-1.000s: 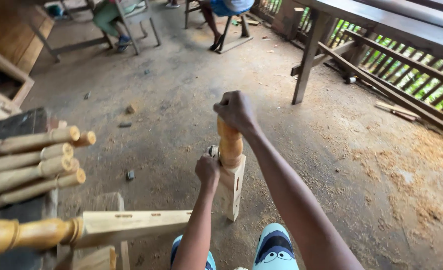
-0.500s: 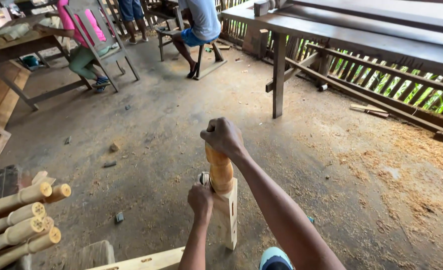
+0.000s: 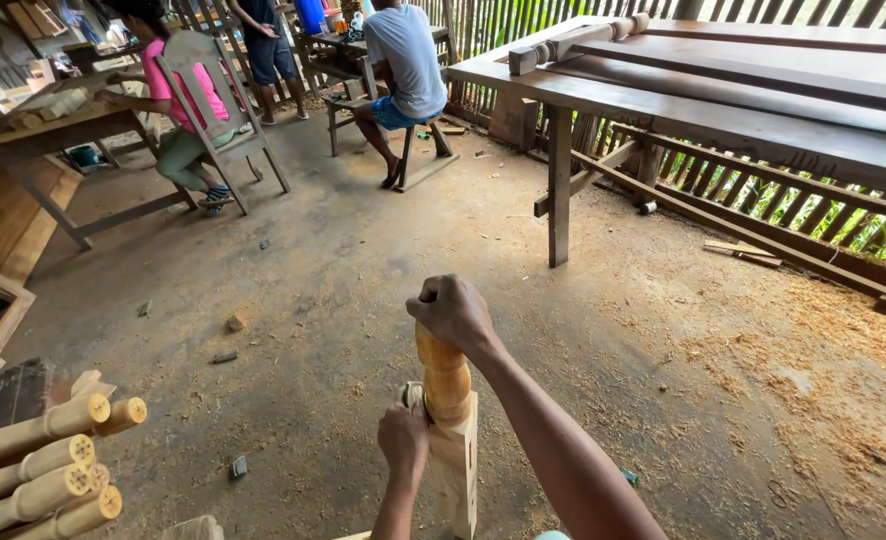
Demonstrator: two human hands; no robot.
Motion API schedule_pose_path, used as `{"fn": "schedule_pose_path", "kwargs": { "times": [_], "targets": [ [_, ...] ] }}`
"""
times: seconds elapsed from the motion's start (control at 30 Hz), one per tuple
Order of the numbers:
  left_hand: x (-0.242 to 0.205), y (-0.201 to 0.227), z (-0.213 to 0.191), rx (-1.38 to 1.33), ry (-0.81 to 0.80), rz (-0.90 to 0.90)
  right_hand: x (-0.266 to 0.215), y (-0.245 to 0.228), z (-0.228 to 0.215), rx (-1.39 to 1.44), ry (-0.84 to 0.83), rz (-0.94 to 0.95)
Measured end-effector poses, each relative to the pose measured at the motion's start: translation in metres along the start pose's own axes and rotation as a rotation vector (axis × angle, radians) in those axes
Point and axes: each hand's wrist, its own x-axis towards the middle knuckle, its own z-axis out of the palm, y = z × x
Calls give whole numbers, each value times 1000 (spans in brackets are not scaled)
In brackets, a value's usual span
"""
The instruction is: Sanding the decorative turned portions of wooden furniture legs using sandpaper.
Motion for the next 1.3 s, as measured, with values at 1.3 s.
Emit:
{"fn": "schedule_pose_path", "kwargs": {
  "times": [1.3],
  "targets": [
    [-15, -13, -18, 3, -9, 1, -9, -3, 22, 57, -155, -207]
  ]
}}
